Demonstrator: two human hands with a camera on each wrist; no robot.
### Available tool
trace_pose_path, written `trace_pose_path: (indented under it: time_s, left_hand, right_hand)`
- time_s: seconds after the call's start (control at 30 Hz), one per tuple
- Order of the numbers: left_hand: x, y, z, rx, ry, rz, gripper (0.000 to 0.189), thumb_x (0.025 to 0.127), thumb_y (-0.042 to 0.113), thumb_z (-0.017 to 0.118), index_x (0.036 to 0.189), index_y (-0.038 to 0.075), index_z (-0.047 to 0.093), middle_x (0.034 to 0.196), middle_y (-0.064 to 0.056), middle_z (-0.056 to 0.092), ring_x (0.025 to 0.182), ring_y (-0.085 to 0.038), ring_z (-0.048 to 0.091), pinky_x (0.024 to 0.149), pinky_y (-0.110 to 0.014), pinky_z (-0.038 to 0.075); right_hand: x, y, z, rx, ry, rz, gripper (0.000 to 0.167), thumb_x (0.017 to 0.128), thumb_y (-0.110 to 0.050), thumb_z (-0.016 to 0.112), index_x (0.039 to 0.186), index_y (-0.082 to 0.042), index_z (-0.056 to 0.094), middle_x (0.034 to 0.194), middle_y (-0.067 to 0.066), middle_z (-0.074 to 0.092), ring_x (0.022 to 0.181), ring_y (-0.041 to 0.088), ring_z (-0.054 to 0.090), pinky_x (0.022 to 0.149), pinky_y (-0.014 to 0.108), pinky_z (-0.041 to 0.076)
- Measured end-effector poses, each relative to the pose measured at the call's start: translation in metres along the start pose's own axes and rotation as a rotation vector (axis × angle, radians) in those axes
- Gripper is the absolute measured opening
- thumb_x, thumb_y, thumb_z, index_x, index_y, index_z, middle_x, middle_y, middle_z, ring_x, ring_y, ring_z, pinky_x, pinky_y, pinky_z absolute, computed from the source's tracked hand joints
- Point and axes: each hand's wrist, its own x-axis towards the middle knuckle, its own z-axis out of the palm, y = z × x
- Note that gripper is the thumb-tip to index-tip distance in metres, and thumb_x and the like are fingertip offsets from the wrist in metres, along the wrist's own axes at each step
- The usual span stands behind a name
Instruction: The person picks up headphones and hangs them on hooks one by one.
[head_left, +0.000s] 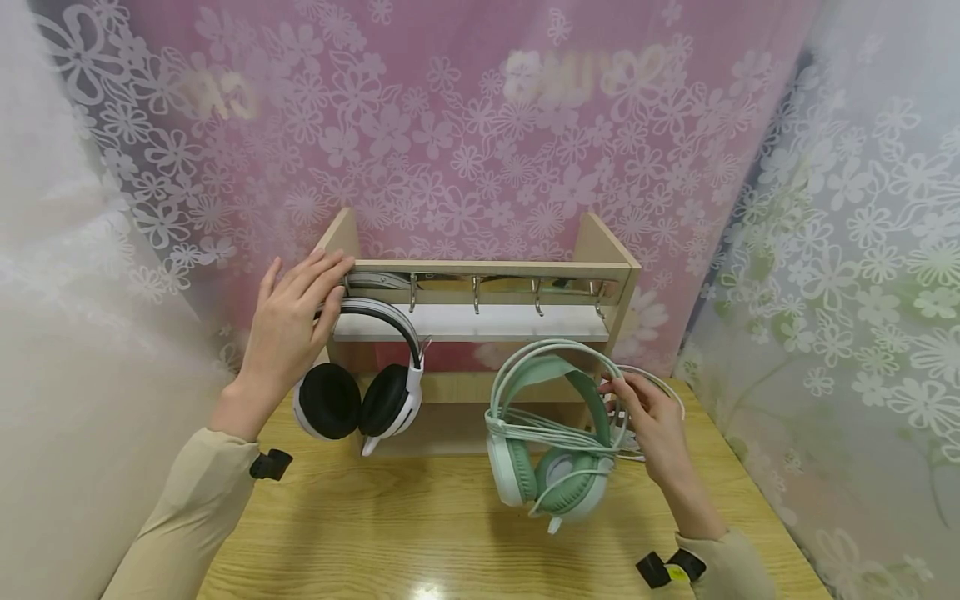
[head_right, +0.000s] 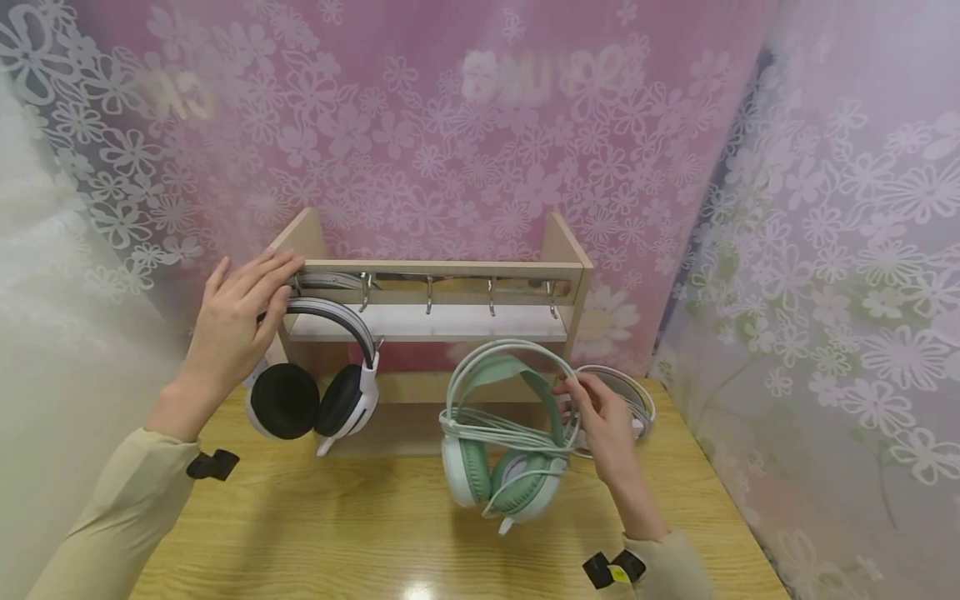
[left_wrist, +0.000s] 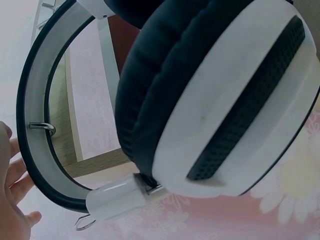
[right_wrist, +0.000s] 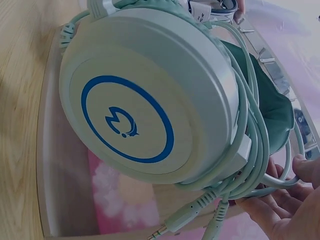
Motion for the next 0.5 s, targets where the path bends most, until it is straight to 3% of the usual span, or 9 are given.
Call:
trace_pose_path:
  time_s: [0.17, 0.5]
  left_hand:
    - [0.0, 0.0, 0.0, 0.001, 0.004, -0.003, 0.041, 0.102, 0.018, 0.058, 0.143, 0.012, 0.06, 0.146, -0.009, 0.057, 0.141, -0.029, 0.045, 0.123, -0.055, 0.011]
    - [0.0, 0.001, 0.001, -0.002, 0.016, 0.0, 0.042, 0.101, 0.014, 0.061, 0.142, 0.011, 0.06, 0.146, -0.009, 0.057, 0.141, -0.029, 0.046, 0.123, -0.055, 0.011]
  right_hand:
    - [0.005, -0.006, 0.008, 0.012, -0.015, 0.009, 0.037, 0.107, -0.022, 0.051, 0.122, 0.011, 0.062, 0.097, -0.004, 0.071, 0.078, 0.01, 0.066, 0.066, 0.026, 0.058]
    - [0.01, -0.021, 0.023, 0.014, -0.037, 0.006, 0.037, 0.108, -0.024, 0.052, 0.126, 0.006, 0.064, 0.099, -0.008, 0.071, 0.085, 0.009, 0.067, 0.068, 0.024, 0.058]
